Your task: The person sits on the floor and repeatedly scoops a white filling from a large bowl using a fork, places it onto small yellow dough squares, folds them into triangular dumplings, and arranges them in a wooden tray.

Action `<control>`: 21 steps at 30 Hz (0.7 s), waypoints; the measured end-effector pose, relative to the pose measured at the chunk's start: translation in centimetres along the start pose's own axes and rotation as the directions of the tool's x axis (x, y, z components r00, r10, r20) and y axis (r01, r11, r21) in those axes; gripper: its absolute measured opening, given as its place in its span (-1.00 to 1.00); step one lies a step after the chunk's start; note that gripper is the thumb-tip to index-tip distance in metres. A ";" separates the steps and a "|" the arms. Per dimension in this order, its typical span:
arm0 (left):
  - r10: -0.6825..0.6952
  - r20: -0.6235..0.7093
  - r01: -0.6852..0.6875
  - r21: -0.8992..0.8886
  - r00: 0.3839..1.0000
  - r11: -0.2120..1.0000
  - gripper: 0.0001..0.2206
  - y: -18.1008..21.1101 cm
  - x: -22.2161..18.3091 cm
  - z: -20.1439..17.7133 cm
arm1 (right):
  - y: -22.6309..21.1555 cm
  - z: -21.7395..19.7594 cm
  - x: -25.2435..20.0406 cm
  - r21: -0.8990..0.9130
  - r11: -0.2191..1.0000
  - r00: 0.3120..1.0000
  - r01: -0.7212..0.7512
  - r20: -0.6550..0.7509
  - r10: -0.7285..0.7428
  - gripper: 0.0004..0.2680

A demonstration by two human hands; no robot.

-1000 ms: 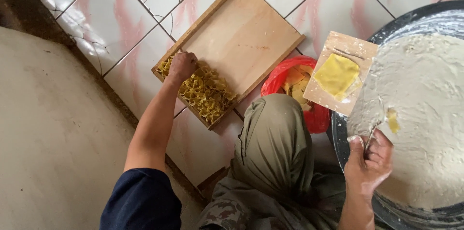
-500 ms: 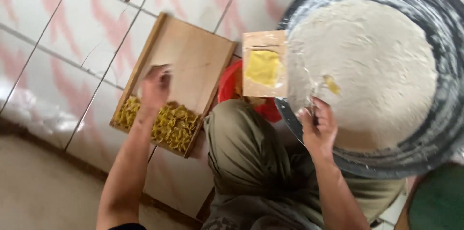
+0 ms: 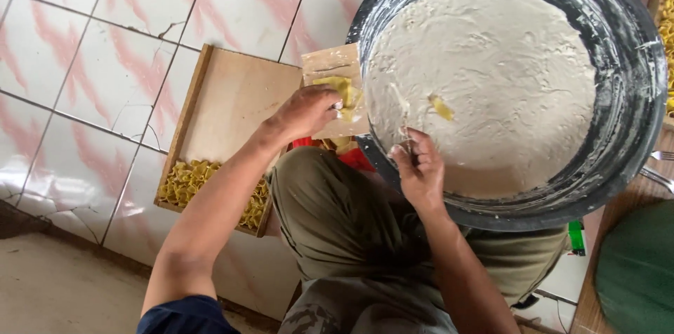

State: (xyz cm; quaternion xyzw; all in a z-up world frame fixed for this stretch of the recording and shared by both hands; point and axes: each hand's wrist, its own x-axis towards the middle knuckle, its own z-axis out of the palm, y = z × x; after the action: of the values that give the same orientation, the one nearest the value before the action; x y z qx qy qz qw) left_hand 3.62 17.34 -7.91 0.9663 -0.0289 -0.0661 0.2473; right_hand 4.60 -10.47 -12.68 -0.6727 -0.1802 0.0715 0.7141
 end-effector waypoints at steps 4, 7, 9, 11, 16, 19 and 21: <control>-0.151 0.141 0.168 -0.121 0.979 0.978 -0.89 2.6 -1.8 -3.0 | 0.2 0.1 0.5 -0.008 1.000 1.000 -0.007 0.030 0.007 -0.77; -0.132 0.105 0.143 -0.111 0.986 0.983 -0.90 -0.3 -1.9 -0.7 | -0.8 0.6 1.1 0.022 0.999 0.998 -0.046 0.042 0.045 -0.81; -0.033 -0.005 0.032 -0.155 0.999 0.987 -0.81 -2.5 -1.4 1.0 | -1.8 1.4 1.8 0.049 0.989 0.989 -0.139 0.051 0.136 -0.84; -0.031 -0.031 0.026 -0.140 0.999 0.990 -0.81 -3.0 -1.5 1.4 | -2.9 3.0 3.0 0.070 0.990 0.991 -0.125 0.056 0.121 -0.85; -0.071 -0.066 0.062 -0.138 0.995 0.989 -0.82 -2.0 -1.2 0.4 | -0.3 6.4 5.5 0.037 0.992 0.989 -0.121 0.093 0.117 -0.88; -0.075 -0.040 0.064 -0.213 0.996 0.975 -0.83 -0.3 -1.1 -1.1 | 0.5 7.2 5.9 -0.148 0.980 0.985 -0.130 0.091 0.144 -0.89; -0.058 -0.115 0.020 -0.308 0.992 0.951 -0.88 0.7 -1.2 -2.1 | -2.6 8.1 6.5 -0.133 0.957 0.962 -0.257 0.065 0.267 -0.86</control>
State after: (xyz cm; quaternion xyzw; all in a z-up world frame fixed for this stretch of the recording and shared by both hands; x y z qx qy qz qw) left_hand 2.68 17.84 -5.64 0.9189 0.0162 -0.0150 0.3939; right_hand 7.41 -0.89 -8.80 -0.7299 -0.1229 0.1817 0.6474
